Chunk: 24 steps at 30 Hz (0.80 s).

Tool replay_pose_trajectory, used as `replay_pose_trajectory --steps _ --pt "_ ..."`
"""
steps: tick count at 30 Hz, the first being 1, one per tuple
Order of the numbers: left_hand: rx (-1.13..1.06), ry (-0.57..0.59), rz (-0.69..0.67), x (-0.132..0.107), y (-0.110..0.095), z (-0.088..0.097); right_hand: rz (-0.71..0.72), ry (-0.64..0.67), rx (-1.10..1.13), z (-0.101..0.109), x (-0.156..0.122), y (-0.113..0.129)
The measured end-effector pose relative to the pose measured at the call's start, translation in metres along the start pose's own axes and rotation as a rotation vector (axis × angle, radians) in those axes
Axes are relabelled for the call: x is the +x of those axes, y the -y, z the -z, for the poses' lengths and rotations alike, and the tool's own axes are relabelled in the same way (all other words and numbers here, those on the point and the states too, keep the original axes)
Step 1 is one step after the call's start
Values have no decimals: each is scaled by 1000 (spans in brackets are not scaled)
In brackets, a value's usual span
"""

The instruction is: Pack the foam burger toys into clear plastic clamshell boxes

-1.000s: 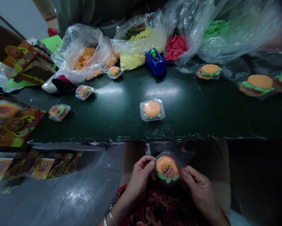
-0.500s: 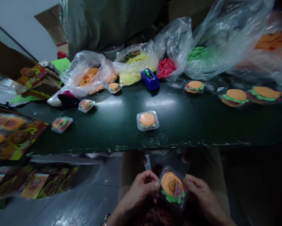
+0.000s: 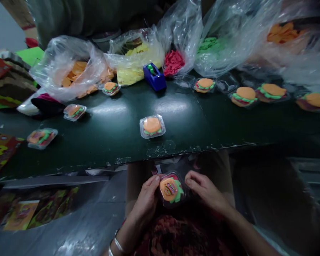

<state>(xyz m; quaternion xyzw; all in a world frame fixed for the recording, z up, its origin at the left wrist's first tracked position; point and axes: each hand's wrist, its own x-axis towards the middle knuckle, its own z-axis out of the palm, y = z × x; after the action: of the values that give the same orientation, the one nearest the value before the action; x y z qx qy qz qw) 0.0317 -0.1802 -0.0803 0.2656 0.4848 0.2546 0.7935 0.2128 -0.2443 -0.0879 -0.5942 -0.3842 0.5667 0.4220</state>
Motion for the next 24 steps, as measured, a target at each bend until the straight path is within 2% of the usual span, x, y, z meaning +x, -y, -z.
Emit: replay_pose_trajectory --steps 5,10,13,17,21,24 --pt "-153 -71 -27 -3 4 -8 7 -242 10 -30 -29 -16" --pt "-205 -69 -42 -19 9 -14 -5 -378 120 -46 -31 -12" --pt "-237 -67 -68 -26 17 -13 7 -387 160 -45 -32 -14" --pt "-230 -59 -79 -29 25 -3 -19 -283 363 -39 -28 -36" --pt "-146 86 13 -33 13 3 -77 -253 583 -38 -23 -55" --pt "-137 155 21 -35 4 0 -66 -275 584 -42 -29 -53"
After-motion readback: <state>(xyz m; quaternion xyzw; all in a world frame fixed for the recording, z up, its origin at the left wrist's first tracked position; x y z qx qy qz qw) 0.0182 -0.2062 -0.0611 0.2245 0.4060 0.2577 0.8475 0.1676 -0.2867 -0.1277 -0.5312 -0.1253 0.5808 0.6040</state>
